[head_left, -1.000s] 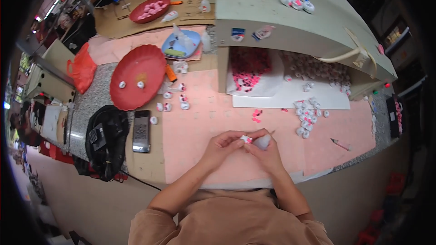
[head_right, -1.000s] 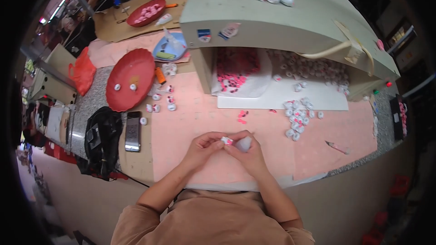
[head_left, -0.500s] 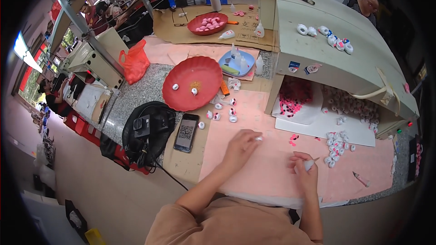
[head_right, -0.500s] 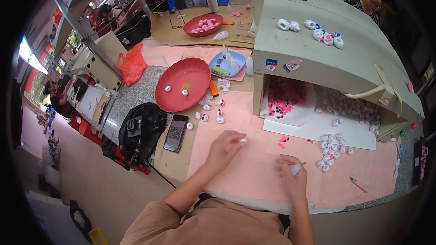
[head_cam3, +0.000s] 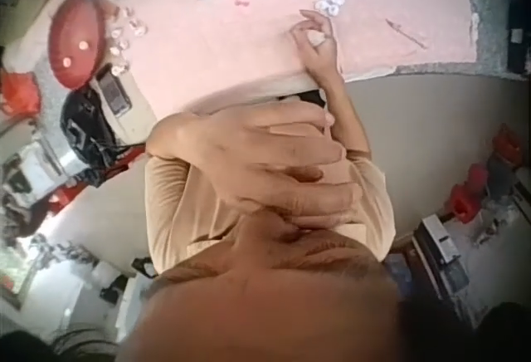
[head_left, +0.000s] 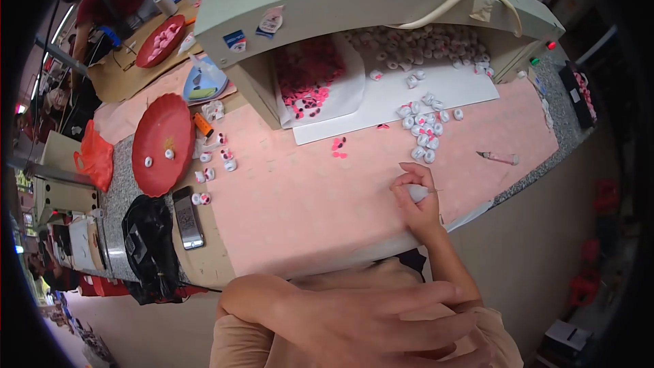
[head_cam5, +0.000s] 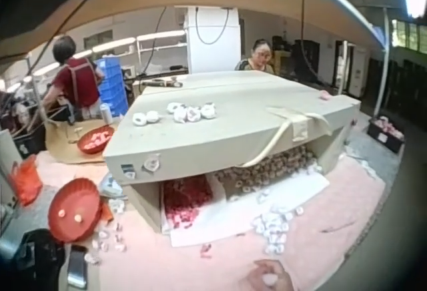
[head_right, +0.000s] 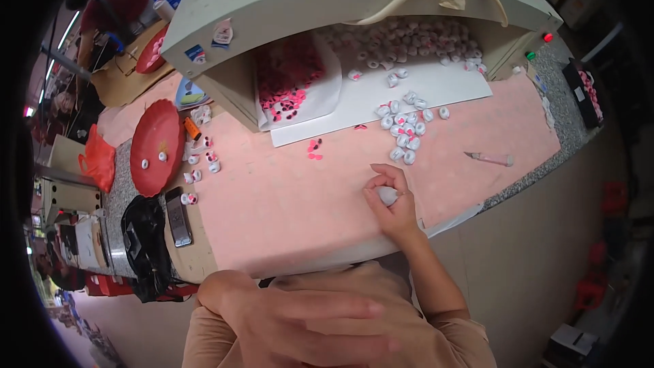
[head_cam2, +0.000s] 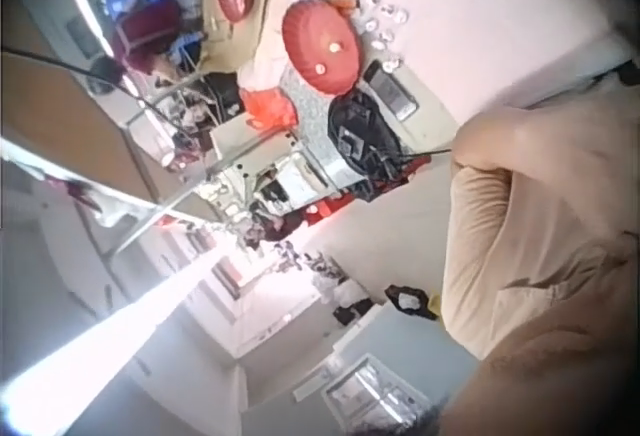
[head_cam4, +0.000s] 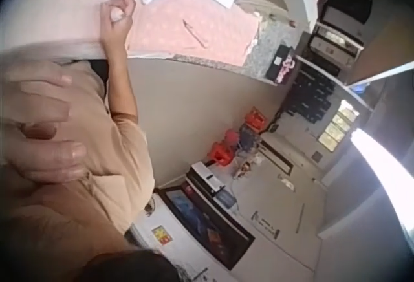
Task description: Gluing small decorative bows onto toy head components on an assembly line.
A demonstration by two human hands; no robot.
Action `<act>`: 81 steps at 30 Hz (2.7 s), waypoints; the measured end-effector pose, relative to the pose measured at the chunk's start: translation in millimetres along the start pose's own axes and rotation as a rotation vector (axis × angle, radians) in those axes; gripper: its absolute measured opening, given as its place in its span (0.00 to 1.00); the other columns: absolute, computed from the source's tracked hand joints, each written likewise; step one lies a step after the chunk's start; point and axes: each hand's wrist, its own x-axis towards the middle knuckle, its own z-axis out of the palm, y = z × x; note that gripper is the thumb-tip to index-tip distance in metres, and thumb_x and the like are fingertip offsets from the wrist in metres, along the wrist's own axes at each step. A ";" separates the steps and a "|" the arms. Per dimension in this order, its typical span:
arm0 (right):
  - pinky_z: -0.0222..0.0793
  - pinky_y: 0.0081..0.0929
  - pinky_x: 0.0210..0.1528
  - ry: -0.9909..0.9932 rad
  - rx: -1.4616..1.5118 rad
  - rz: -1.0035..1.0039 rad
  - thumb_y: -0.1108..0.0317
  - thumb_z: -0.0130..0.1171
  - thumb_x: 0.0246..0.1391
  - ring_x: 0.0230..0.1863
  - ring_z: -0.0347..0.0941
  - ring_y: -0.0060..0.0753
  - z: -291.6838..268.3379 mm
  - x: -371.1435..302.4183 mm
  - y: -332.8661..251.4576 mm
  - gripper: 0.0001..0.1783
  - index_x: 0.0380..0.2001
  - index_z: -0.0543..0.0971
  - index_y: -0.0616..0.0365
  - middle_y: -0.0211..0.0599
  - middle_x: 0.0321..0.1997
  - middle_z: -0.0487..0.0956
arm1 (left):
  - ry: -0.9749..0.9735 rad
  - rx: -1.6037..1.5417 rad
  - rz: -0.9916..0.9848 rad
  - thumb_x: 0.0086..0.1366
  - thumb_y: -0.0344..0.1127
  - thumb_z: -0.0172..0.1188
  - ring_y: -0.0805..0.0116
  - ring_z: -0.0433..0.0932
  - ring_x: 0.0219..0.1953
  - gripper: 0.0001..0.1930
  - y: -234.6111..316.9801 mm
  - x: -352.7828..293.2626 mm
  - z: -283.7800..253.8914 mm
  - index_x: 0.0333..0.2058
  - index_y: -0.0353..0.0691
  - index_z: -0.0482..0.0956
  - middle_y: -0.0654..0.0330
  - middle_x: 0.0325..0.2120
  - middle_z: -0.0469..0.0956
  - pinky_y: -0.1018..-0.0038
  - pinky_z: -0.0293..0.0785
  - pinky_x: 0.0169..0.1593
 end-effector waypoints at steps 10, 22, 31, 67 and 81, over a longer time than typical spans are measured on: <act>0.66 0.19 0.42 0.101 0.050 -0.019 0.78 0.57 0.52 0.38 0.69 0.19 2.9 6.3 5.5 0.27 0.54 0.62 0.58 0.32 0.35 0.74 | 0.359 0.207 -0.092 0.61 0.20 0.49 0.64 0.71 0.27 0.07 -34.3 -22.8 4.3 0.32 0.39 0.73 0.56 0.34 0.76 0.69 0.71 0.30; 0.64 0.19 0.45 0.166 0.094 0.004 0.77 0.56 0.55 0.38 0.66 0.20 -2.6 1.0 21.5 0.14 0.44 0.66 0.59 0.30 0.37 0.70 | -0.155 0.895 -0.604 0.56 0.31 0.54 0.59 0.73 0.40 0.06 -262.8 -79.3 47.8 0.31 0.42 0.79 0.57 0.33 0.73 0.65 0.66 0.42; 0.65 0.20 0.44 0.120 0.049 -0.072 0.76 0.54 0.57 0.41 0.67 0.22 0.5 2.8 18.3 0.14 0.45 0.65 0.59 0.35 0.42 0.72 | -0.193 0.736 -0.614 0.57 0.26 0.53 0.59 0.75 0.38 0.12 -236.8 -89.7 23.9 0.40 0.40 0.78 0.54 0.40 0.71 0.68 0.71 0.44; 0.65 0.22 0.30 0.068 -0.038 -0.320 0.71 0.59 0.54 0.27 0.68 0.25 69.7 2.5 2.8 0.09 0.36 0.72 0.62 0.37 0.29 0.74 | 0.830 -0.377 -1.084 0.63 0.20 0.55 0.66 0.77 0.48 0.15 -85.9 -199.9 -25.8 0.47 0.36 0.65 0.58 0.43 0.73 0.72 0.79 0.48; 0.64 0.24 0.26 0.080 -0.169 -0.403 0.68 0.63 0.52 0.23 0.69 0.30 67.0 1.1 -0.3 0.11 0.34 0.74 0.62 0.39 0.25 0.73 | 0.849 -0.233 -1.105 0.61 0.18 0.57 0.70 0.75 0.51 0.15 -88.6 -198.3 -19.4 0.47 0.32 0.69 0.57 0.47 0.74 0.78 0.75 0.50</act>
